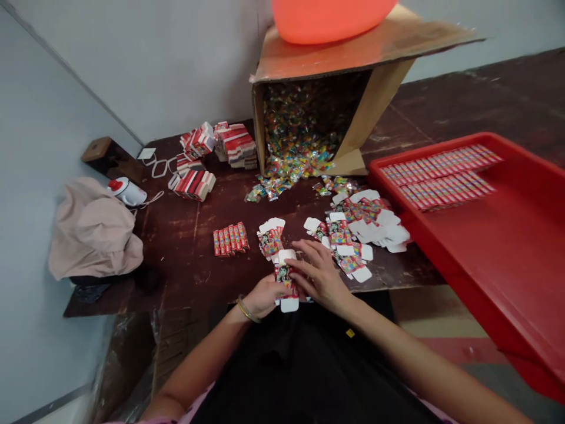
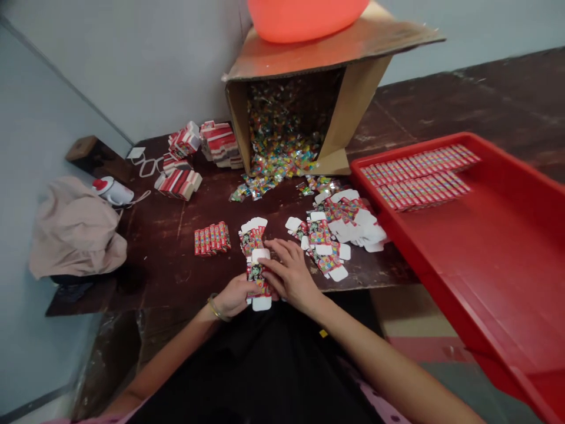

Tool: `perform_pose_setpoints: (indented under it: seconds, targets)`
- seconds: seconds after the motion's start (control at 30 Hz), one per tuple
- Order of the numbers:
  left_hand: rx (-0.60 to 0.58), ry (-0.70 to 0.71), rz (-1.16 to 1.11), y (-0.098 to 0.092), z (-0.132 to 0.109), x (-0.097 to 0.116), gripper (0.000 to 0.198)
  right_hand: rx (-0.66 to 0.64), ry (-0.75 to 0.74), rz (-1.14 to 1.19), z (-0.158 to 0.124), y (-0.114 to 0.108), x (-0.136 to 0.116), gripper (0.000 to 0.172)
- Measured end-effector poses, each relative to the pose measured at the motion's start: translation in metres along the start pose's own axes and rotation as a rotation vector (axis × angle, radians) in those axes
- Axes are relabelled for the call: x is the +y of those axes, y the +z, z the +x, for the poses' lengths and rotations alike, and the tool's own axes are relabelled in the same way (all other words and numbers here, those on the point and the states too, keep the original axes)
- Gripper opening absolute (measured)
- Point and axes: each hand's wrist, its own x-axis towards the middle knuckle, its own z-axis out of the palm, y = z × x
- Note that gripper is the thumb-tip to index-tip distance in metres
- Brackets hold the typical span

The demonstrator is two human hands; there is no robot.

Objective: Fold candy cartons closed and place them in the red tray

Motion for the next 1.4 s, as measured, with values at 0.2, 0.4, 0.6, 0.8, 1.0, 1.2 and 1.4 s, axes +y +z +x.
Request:
perform_pose_setpoints:
  seconds: [0.2,0.4,0.6,0.8,1.0,1.2,1.4]
  targets:
    - [-0.213,-0.057,0.199,-0.001,-0.006,0.012,0.017,-0.45,0.138,0.456,0.008,-0.015,0.003,0.021]
    - [-0.022,0.11,0.478,-0.001,0.003,0.001,0.04,-0.483,0.256,0.706,0.006,-0.023,0.01,0.027]
    - [0.324,0.458,0.535,0.008,0.003,-0.012,0.041,-0.062,0.531,0.695,-0.028,-0.003,0.001,0.033]
    - [0.147,0.386,0.624,0.004,-0.017,-0.019,0.034,-0.145,0.825,1.162,-0.053,-0.005,0.001,0.034]
    - [0.108,0.384,0.719,0.012,-0.036,-0.017,0.022,-0.4,1.186,1.683,-0.054,0.006,0.003,0.029]
    - [0.198,0.316,0.453,0.021,-0.046,-0.009,0.044,-0.646,1.061,1.601,-0.031,0.0,-0.003,0.028]
    - [0.138,0.163,0.101,0.009,-0.034,-0.017,0.052,-0.562,0.922,1.456,-0.022,-0.008,-0.006,0.038]
